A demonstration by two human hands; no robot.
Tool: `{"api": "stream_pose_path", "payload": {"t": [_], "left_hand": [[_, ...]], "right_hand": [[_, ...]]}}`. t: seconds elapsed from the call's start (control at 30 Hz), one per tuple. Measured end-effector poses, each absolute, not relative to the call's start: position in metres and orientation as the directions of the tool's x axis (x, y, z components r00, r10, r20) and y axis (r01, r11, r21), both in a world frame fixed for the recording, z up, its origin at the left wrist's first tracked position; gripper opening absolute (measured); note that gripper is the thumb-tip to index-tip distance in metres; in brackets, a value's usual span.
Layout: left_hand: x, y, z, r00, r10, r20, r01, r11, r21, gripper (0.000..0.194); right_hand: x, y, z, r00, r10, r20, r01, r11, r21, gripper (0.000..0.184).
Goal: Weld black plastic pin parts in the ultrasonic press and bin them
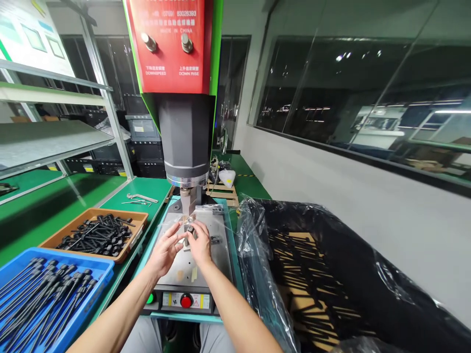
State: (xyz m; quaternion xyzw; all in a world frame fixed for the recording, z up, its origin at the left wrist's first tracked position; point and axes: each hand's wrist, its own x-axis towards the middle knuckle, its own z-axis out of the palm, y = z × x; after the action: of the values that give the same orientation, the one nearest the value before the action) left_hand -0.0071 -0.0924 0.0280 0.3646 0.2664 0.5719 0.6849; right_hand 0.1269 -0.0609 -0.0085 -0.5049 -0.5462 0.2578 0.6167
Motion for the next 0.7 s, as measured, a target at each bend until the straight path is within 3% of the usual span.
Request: {"api": "stream_pose_path", "payload": {"t": [0.17,0.47,0.7], "left_hand": [[-0.002,-0.091,0.028,0.203,0.979,0.021,-0.524,0.09,0.847,0.046],[-0.006,-0.077,0.028,0.198,0.979,0.05,-0.516,0.06,0.854,0.044],[-0.011,-0.067,0.026,0.183,0.982,0.055,-0.521,0.05,0.852,0.046]], "right_hand": [[0.131,-0.047,-0.007,0.314,0.842,0.439,0.337,0.334,-0.88,0.029],[0.12,-0.007,-0.005,0.316,0.902,0.293,0.136,0.262,-0.955,0.03],[0.126,0.0,0.0,0.171,0.961,0.217,0.027,0.215,-0.976,0.036]]}}
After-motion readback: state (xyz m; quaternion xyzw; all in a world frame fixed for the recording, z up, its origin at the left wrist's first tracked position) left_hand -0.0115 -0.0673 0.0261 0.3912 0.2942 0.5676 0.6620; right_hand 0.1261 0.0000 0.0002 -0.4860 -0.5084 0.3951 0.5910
